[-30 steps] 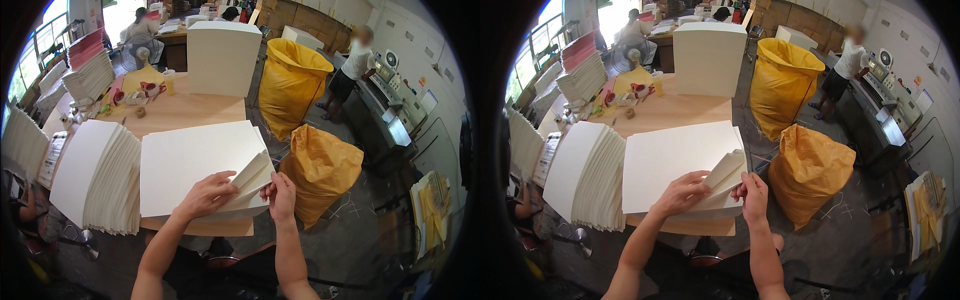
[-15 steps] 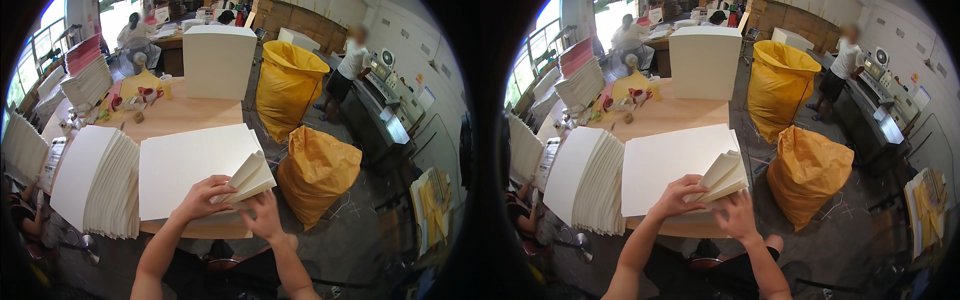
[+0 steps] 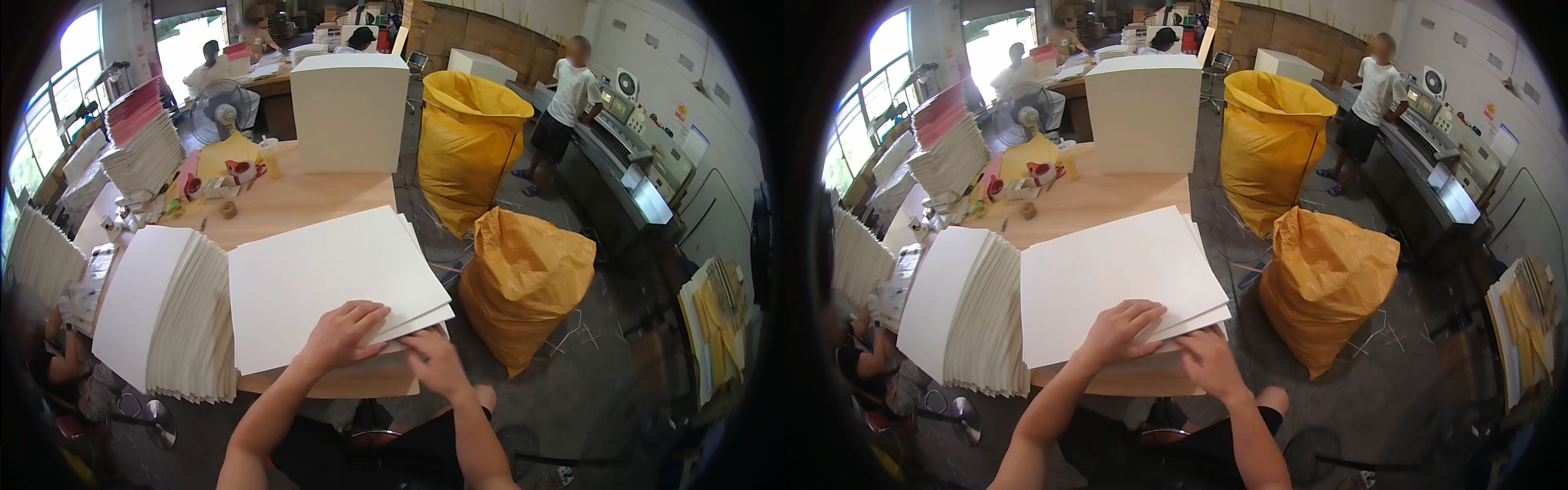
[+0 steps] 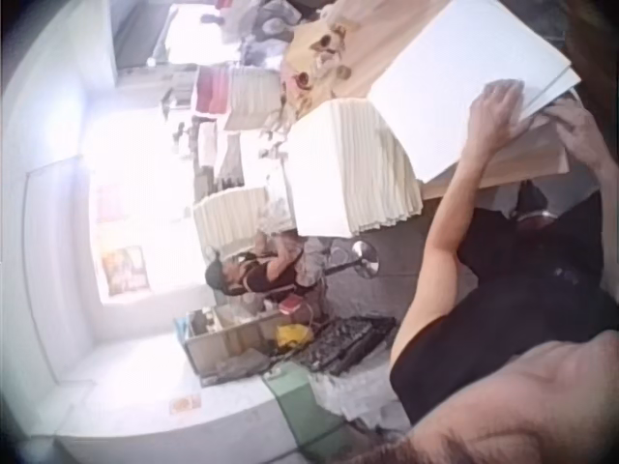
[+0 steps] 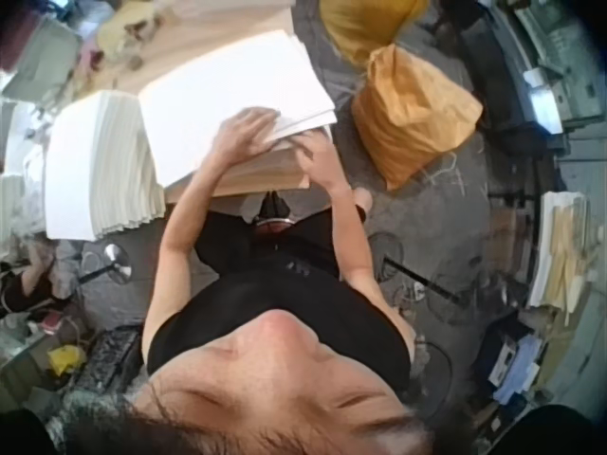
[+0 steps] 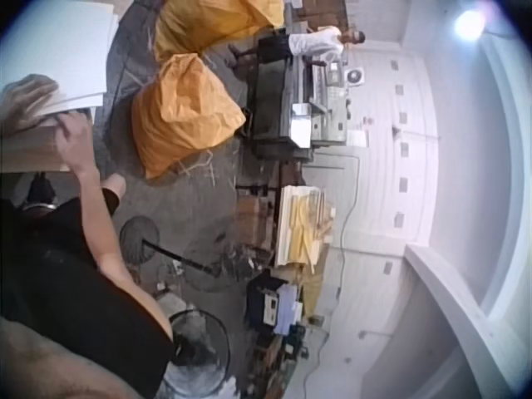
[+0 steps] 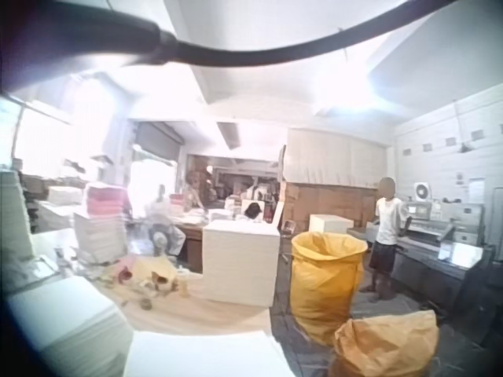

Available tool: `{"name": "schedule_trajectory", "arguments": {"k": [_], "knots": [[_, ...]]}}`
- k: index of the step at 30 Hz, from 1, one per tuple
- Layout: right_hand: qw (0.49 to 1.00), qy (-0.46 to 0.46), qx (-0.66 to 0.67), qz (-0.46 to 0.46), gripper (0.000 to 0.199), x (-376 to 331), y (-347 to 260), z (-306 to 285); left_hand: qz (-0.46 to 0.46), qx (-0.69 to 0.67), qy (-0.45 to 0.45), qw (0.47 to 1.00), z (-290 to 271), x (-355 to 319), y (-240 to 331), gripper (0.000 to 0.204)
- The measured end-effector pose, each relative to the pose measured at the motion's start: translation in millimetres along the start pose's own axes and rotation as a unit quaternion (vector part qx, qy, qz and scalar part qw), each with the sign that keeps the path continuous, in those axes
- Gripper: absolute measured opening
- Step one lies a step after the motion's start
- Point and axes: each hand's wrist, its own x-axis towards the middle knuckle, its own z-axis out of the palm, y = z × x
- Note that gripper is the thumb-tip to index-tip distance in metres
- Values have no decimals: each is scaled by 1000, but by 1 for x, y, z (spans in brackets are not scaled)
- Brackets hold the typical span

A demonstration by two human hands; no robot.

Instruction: The person repeatedly picks up small stacks of white paper sheets from a table, aligns them, and places them onto a growing pile. The hands handle the sheets directly without tools, and the process continues throughout the clip.

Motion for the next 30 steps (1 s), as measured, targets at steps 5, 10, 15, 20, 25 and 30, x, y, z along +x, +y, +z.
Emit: {"name": "schedule_trajectory", "arguments": {"k": [5, 10, 15, 20, 25, 30], "knots": [[958, 171, -176, 147, 21, -6, 0, -36, -13, -2, 0, 1000, -7, 3, 7, 59], [977, 102, -74, 173, 38, 29, -40, -50, -42, -48, 4, 998, -7, -2, 2, 57], [972, 189, 51, 129, 44, 49, -8, -3, -48, -87, -12, 995, -7, 2, 0, 48], [945, 144, 236, 175, 36, 56, -26, -12, -62, -97, 8, 993, -6, -1, -4, 35], [884, 129, 397, 210, 31, 58, -28, -18, -47, -97, 3, 994, -12, 1, -2, 43], [884, 117, 399, 216, 32, 59, -30, -20, -55, -104, -3, 993, -10, 1, -3, 52]]}}
